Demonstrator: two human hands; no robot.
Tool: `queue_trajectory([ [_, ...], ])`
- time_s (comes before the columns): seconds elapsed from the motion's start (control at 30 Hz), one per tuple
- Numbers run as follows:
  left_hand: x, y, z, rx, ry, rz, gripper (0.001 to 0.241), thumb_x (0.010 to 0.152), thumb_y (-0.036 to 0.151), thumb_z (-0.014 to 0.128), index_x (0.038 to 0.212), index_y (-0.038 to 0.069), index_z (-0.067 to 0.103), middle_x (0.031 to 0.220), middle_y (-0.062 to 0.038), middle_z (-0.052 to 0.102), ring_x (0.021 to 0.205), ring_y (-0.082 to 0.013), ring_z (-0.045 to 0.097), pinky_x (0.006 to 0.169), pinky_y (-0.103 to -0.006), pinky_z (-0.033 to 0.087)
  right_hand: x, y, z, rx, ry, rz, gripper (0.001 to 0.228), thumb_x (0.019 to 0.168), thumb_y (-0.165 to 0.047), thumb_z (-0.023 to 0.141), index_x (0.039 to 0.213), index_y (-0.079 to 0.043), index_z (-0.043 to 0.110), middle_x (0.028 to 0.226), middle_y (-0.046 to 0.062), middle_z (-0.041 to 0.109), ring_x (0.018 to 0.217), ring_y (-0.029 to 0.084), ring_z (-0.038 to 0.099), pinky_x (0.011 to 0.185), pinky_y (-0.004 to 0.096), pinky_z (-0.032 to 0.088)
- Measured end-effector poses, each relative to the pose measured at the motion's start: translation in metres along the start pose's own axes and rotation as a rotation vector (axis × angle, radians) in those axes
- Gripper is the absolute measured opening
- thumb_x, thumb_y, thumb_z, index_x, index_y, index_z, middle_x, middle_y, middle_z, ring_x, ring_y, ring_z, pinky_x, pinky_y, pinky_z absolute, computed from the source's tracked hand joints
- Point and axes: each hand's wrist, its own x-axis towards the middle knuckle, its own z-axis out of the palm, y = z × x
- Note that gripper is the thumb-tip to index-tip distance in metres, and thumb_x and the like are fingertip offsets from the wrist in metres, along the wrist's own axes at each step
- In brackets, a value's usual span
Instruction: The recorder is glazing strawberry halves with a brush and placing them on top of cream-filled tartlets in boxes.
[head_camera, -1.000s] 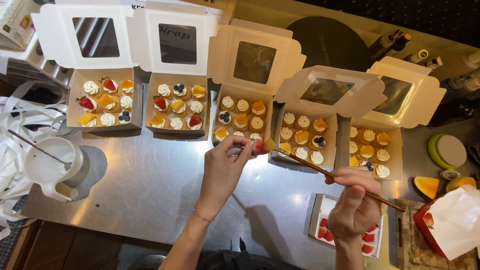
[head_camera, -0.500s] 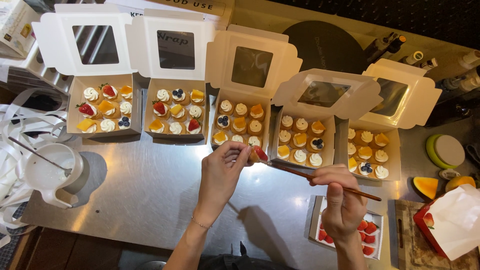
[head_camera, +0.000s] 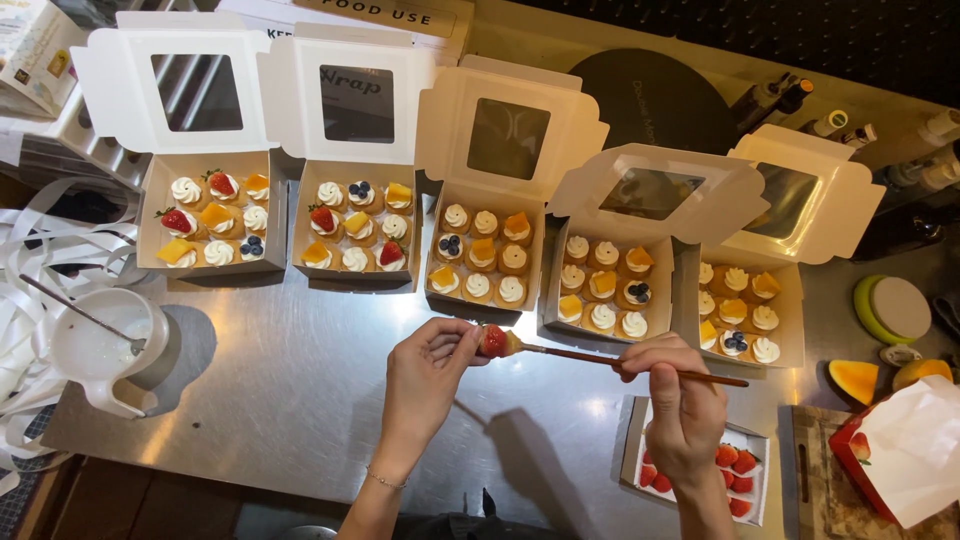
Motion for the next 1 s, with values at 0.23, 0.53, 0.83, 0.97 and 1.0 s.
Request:
queue_trajectory([
  [0.23,0.002,-0.003,0.002,0.044,-0.028,0.054,0.017,0.088,0.011,0.073,0.099,-0.003,0.074,0.085,-0.015,0.084,0.073,-0.0178,0.083,0.067,-0.0213,0.069,0.001,-0.003,0.004,0.146,0.051,0.036,0.023,0.111,-0.019,0.044,0.106,-0.002,0.059,0.104,0.012,0.066,0.087,0.019,0.062,0.079,0.031,0.06],
  [0.53,0.007,-0.002,0.001,-0.018,0.002,0.032,0.016,0.089,0.009,0.074,0.098,-0.004,0.074,0.086,-0.013,0.081,0.076,-0.0165,0.08,0.07,-0.0218,0.066,-0.002,0.002,0.003,0.173,0.137,0.115,0.021,0.112,-0.015,0.042,0.106,-0.003,0.057,0.107,0.013,0.063,0.087,0.019,0.06,0.077,0.032,0.057],
  [0.83,0.012,0.005,-0.002,-0.015,0.018,0.103,0.014,0.089,0.008,0.074,0.096,-0.004,0.074,0.084,-0.011,0.08,0.075,-0.0151,0.078,0.071,-0.0222,0.066,0.002,0.0,0.007,0.122,0.083,0.093,0.02,0.11,-0.01,0.044,0.108,0.0,0.061,0.099,0.013,0.066,0.083,0.02,0.064,0.077,0.031,0.06],
  [0.97,0.019,0.001,-0.002,-0.04,-0.005,0.123,0.013,0.089,0.006,0.073,0.097,-0.004,0.072,0.085,-0.012,0.079,0.074,-0.016,0.078,0.07,-0.0224,0.065,0.005,0.001,0.01,0.183,0.133,0.124,0.022,0.112,-0.014,0.044,0.108,0.001,0.059,0.104,0.014,0.064,0.085,0.021,0.064,0.079,0.032,0.06],
  [1.0,0.021,0.001,-0.002,-0.051,-0.01,0.121,0.012,0.089,0.005,0.073,0.097,-0.004,0.072,0.085,-0.012,0.078,0.074,-0.016,0.077,0.07,-0.0227,0.065,0.008,0.001,0.013,0.22,0.137,0.103,0.023,0.112,-0.016,0.045,0.11,0.001,0.059,0.106,0.015,0.065,0.086,0.022,0.067,0.081,0.033,0.062],
])
